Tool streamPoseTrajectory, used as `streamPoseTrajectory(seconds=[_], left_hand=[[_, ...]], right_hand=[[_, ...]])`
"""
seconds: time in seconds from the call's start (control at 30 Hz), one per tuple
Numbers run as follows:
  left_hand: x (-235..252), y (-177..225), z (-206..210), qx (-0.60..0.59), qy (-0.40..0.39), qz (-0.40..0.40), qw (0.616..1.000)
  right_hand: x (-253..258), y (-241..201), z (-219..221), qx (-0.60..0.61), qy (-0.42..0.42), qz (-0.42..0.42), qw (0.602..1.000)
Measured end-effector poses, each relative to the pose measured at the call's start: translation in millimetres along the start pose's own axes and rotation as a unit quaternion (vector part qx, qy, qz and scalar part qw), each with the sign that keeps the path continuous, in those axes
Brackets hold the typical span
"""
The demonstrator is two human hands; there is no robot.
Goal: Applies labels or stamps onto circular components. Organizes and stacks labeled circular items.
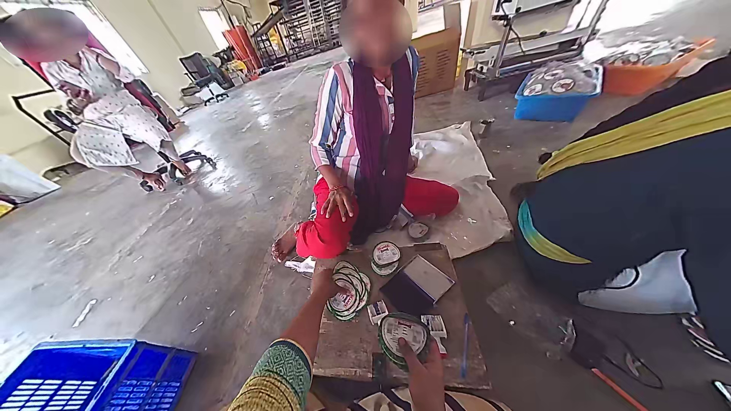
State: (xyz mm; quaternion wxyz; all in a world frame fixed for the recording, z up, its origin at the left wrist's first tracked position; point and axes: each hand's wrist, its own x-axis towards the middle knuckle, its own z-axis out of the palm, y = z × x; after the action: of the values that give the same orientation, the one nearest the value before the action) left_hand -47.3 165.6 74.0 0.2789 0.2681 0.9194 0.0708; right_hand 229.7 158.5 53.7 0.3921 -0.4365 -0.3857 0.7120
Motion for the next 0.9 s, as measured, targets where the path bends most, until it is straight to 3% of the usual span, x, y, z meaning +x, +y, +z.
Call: streamPoseTrajectory(seconds=[0.13,0.27,0.33,0.43,0.53,0.77,0.9], left_hand=[[1,-6,5,-0.048,-0.005,-0.027,0.998],[-7,-22,17,-0.263,0.043,-0.085,0.96],[-18,-28,22,-0.407,0.071,-0.106,0.905],[-49,-33,31,-0.626,0.087,-0.103,0.768],[-80,-37,49,-0.741,0.082,-0.104,0.658],[-158,-7,68,-0.834,0.053,-0.112,0.537],[-178,0,62,-0.852,0.04,-0.115,0.51]], right_hand=[[4,4,2,-0.007,0.004,0.001,1.0],[8,9,3,-0.012,0.018,0.005,1.0],[8,10,4,-0.017,0.022,0.002,1.0],[3,7,10,-0.011,0.001,-0.003,1.0],[-10,-12,31,0.015,-0.032,0.032,0.999],[-37,-26,79,-0.03,-0.052,0.061,0.996],[-50,-13,86,-0.082,-0.053,0.027,0.995]])
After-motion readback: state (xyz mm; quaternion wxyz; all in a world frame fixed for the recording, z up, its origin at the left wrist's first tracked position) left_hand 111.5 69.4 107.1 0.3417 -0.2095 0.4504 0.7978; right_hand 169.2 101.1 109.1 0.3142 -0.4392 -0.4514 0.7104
